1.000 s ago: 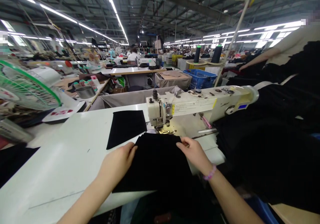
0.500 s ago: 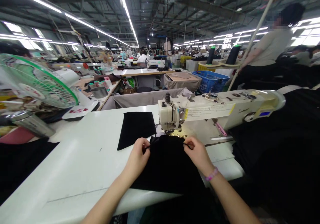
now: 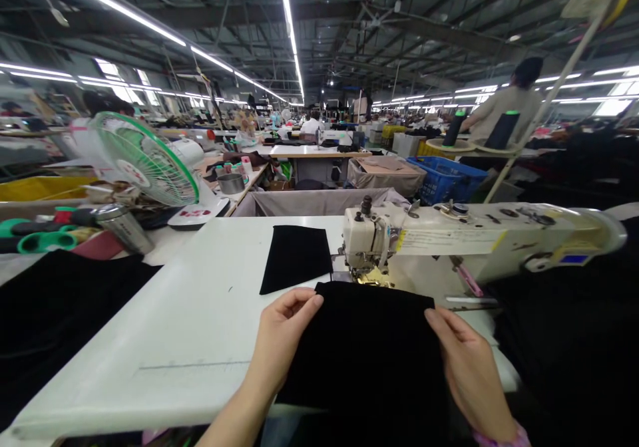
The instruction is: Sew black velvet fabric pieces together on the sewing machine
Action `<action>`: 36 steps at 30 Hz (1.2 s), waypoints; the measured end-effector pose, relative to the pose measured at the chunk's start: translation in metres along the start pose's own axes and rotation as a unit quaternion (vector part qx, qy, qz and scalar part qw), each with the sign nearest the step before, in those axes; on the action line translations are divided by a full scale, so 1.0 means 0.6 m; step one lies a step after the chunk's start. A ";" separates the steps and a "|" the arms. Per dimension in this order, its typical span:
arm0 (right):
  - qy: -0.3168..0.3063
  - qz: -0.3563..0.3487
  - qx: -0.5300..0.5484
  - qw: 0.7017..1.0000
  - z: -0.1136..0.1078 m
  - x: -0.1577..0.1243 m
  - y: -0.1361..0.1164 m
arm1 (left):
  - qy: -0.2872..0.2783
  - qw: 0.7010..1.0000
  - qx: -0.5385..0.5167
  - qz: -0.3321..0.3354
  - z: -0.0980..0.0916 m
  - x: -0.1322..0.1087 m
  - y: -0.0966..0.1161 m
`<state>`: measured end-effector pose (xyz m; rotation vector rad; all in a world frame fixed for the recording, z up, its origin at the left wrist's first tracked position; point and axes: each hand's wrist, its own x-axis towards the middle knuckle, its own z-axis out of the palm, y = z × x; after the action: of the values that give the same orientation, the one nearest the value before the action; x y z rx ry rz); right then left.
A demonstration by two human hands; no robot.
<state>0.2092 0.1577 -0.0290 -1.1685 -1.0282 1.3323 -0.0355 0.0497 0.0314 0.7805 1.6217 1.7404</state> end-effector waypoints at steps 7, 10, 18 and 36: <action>0.000 0.033 0.045 0.998 0.003 0.001 -0.028 | -0.018 0.998 -0.058 -0.008 -0.003 -0.021 0.027; -0.004 0.031 0.071 0.997 0.009 -0.001 -0.044 | -0.030 0.998 -0.061 -0.011 -0.004 -0.023 0.033; -0.006 0.027 0.087 0.996 0.009 0.004 -0.054 | 0.000 0.999 -0.043 0.018 -0.003 -0.021 0.038; -0.024 0.004 0.074 0.997 0.009 0.011 -0.053 | 0.038 0.997 -0.011 0.062 0.001 -0.016 0.038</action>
<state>0.2091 0.1674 0.0022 -1.0353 -0.9439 1.4231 -0.0300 0.0414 0.0543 0.8305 1.6313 1.8924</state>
